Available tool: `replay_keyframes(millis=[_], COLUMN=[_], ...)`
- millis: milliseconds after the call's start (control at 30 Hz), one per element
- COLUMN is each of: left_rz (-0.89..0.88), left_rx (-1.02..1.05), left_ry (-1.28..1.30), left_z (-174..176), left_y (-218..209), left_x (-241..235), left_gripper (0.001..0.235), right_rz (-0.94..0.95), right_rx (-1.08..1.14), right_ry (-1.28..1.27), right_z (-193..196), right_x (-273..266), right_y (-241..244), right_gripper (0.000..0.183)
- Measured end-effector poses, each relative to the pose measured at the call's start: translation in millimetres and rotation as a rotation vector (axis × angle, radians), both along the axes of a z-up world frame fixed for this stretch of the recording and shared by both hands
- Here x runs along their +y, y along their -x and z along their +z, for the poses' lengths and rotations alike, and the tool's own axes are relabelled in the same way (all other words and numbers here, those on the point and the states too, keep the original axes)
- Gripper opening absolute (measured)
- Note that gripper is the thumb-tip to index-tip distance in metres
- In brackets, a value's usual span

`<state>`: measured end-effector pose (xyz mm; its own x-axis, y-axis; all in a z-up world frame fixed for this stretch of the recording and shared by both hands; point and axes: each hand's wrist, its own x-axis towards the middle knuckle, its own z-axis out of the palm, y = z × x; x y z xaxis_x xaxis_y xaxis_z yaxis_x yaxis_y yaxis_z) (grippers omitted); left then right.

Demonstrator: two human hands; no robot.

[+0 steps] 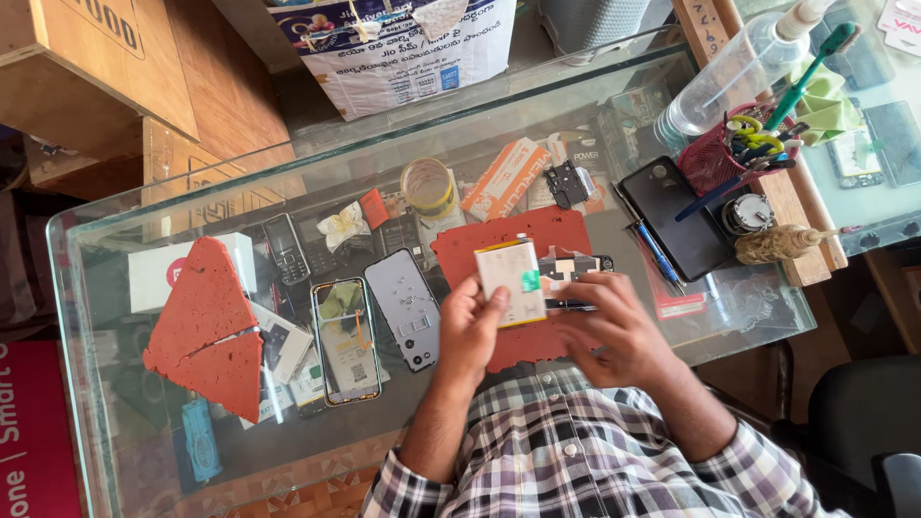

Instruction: The person removes a battery from a partially disassembled mobile phone and then uses a screwdriver to secure internal components.

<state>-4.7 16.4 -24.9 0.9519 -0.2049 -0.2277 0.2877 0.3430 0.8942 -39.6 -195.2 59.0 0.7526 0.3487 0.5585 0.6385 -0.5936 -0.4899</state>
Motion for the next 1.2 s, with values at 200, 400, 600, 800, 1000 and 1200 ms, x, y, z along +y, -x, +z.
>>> replay_keyframes(millis=[200,400,600,800,1000,1200], left_rz=[0.193,0.38,0.427,0.398,0.354,0.17], left_rx=[-0.047,-0.018,-0.023,0.006,-0.018,-0.027], left_ry=[-0.059,-0.074,-0.161,-0.41,-0.456,-0.348], left_z=[4,13,18,17,18,15], left_y=[13,18,22,31,32,23], left_x=[50,80,104,121,123,92], left_gripper=[0.025,0.024,0.024,0.029,0.026,0.024], right_rz=[-0.806,-1.038,-1.073,-1.152,-1.367,-0.837], right_rx=[-0.516,-0.072,0.195,-0.03,-0.029,0.133], right_ry=[-0.018,-0.143,-0.046,0.466,0.028,0.372], right_z=[-51,-35,-36,-35,-36,-29], right_x=[-103,-158,-160,-169,-153,-115], right_y=[22,35,29,41,51,8], right_gripper=[0.018,0.047,0.039,0.043,0.046,0.029])
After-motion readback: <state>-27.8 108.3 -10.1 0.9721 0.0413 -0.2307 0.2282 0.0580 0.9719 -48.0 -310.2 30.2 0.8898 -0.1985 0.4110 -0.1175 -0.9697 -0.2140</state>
